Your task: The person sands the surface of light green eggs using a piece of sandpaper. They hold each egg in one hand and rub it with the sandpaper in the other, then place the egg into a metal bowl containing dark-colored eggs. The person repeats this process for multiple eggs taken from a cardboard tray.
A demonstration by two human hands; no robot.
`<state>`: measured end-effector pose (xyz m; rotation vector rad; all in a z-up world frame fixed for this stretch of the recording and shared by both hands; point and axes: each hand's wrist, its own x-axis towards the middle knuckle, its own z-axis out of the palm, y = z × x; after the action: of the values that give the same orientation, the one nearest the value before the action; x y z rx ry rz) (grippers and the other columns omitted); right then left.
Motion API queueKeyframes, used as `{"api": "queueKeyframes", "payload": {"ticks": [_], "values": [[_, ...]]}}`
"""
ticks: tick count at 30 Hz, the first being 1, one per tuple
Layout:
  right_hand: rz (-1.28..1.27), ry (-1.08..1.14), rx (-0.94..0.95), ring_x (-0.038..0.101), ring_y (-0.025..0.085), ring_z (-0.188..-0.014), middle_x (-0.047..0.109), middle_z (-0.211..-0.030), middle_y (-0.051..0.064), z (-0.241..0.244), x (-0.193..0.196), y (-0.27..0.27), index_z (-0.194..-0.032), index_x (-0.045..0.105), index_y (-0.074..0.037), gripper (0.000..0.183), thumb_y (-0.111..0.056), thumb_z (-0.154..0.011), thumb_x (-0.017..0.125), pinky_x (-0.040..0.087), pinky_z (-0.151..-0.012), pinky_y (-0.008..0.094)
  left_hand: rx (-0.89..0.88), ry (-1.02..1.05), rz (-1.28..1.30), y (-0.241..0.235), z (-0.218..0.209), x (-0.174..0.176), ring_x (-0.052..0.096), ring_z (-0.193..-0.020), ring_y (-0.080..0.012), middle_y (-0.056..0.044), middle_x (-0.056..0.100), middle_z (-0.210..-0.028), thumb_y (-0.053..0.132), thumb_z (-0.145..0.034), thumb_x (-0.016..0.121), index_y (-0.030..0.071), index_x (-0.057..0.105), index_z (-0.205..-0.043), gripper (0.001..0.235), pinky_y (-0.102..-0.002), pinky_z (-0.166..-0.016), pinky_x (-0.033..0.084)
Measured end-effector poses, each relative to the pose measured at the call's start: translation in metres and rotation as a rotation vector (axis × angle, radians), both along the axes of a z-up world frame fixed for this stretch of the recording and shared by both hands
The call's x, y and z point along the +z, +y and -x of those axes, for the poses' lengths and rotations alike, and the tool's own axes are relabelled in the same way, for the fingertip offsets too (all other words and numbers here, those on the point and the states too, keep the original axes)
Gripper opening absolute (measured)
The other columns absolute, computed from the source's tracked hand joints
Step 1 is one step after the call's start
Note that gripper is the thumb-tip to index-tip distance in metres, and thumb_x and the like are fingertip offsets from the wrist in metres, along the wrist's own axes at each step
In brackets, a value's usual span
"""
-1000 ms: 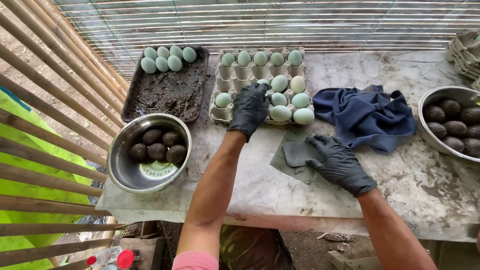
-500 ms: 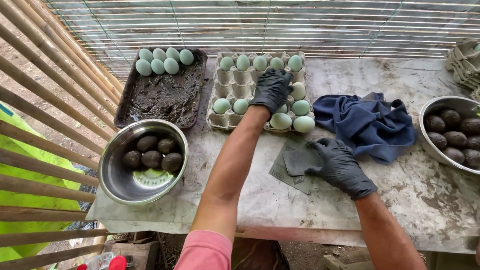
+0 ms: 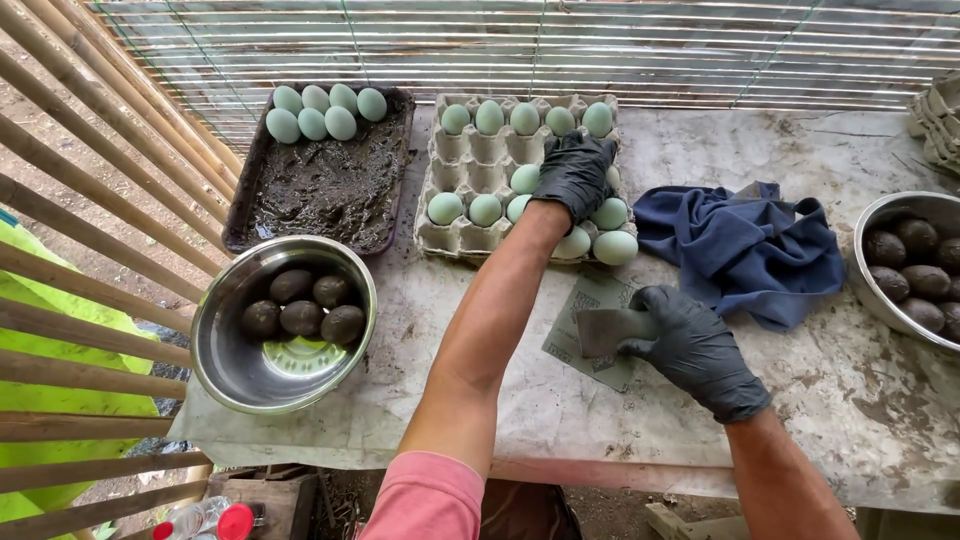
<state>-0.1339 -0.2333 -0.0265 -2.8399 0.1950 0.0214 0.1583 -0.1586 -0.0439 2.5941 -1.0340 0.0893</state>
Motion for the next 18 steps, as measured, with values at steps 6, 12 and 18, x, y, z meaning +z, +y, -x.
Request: {"api": "queueKeyframes", "payload": {"ticks": [6,12,18], "values": [[-0.291,0.004,-0.056,0.072,0.036,-0.103,0.076,-0.102,0.009,0.024,0.024,0.016,-0.105,0.073,-0.021,0.036,-0.036,-0.076,0.087,0.058,-0.089,0.047,-0.059,0.083,-0.066,0.005,0.013,0.010,0.030,-0.150,-0.0327,0.000,0.058,-0.145,0.028,-0.096,0.061,0.032,0.047,-0.144,0.050,-0.063,-0.119,0.023],[-0.459,-0.045,-0.027,0.075,0.038,-0.088,0.078,-0.089,0.013,0.037,0.036,0.029,-0.096,0.081,-0.015,0.018,-0.021,-0.080,0.086,0.060,-0.078,0.046,-0.075,0.057,-0.121,-0.013,-0.010,-0.018,0.035,-0.146,-0.0366,-0.003,0.059,-0.141,0.029,-0.097,0.057,0.033,0.051,-0.144,0.048,-0.064,-0.117,0.025],[-0.606,-0.047,-0.097,0.077,0.037,-0.096,0.080,-0.095,0.013,0.043,0.026,0.022,-0.101,0.084,-0.011,0.021,-0.013,-0.080,0.086,0.061,-0.084,0.045,-0.086,-0.018,-0.022,-0.008,-0.019,-0.014,0.048,-0.136,-0.0346,-0.006,0.068,-0.124,0.032,-0.093,0.063,0.030,0.053,-0.139,0.047,-0.059,-0.113,0.034]]}}
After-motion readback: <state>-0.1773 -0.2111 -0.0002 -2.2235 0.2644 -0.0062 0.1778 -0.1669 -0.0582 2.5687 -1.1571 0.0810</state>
